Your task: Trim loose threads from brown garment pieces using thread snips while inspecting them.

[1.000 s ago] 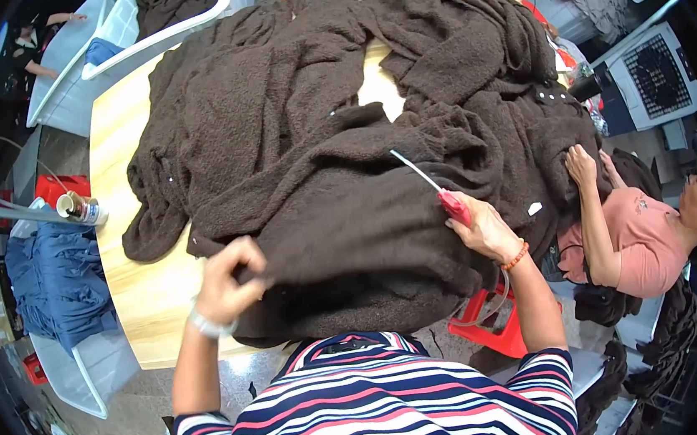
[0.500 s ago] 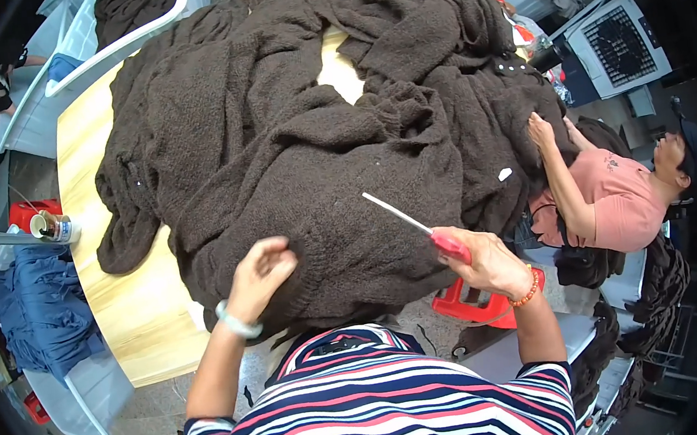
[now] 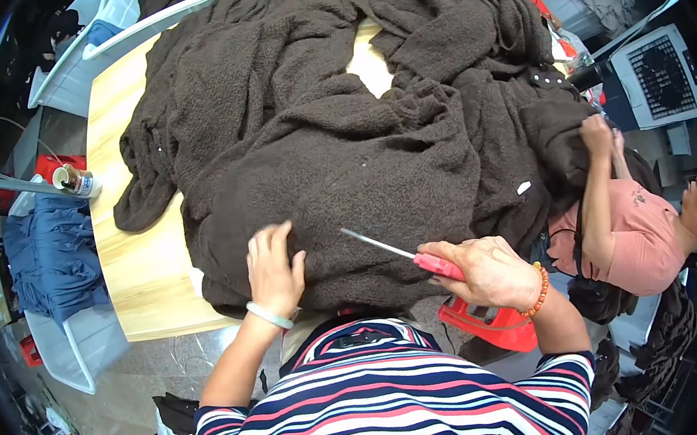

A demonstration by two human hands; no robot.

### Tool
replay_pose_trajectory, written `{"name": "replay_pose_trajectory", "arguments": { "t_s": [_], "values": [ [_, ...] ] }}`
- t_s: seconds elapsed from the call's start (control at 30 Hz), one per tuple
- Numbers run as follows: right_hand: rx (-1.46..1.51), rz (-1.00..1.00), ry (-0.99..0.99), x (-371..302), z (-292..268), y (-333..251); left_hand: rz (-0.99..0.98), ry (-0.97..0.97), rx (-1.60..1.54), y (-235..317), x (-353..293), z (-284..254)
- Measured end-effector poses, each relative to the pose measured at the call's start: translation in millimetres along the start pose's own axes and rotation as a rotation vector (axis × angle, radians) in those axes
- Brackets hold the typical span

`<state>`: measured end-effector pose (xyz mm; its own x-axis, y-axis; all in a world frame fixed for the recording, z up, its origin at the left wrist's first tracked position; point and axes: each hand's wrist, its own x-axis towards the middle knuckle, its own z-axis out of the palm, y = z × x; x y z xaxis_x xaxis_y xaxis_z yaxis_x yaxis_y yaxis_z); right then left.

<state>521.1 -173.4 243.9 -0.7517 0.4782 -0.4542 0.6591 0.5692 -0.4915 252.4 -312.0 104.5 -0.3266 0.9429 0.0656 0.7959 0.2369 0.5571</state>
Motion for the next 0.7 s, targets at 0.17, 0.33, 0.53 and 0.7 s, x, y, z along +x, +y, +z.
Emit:
{"name": "replay_pose_trajectory", "arguments": {
  "t_s": [0.17,0.33,0.53,0.7],
  "values": [
    [-0.055,-0.075,-0.026,0,-16,12,0.274,-0.08,0.183,39,37,37],
    [-0.184,-0.009,-0.037,-6,-21,31,0.401,-0.17,0.181,39,28,67],
    [-0.291,-0.131,-0.139,16,-15,28,0.326,-0.119,0.204,21,5,92],
    [-0.277,-0.334,-0.17,52,0,16,0.269,-0.089,0.165,21,-1,97]
  ]
}}
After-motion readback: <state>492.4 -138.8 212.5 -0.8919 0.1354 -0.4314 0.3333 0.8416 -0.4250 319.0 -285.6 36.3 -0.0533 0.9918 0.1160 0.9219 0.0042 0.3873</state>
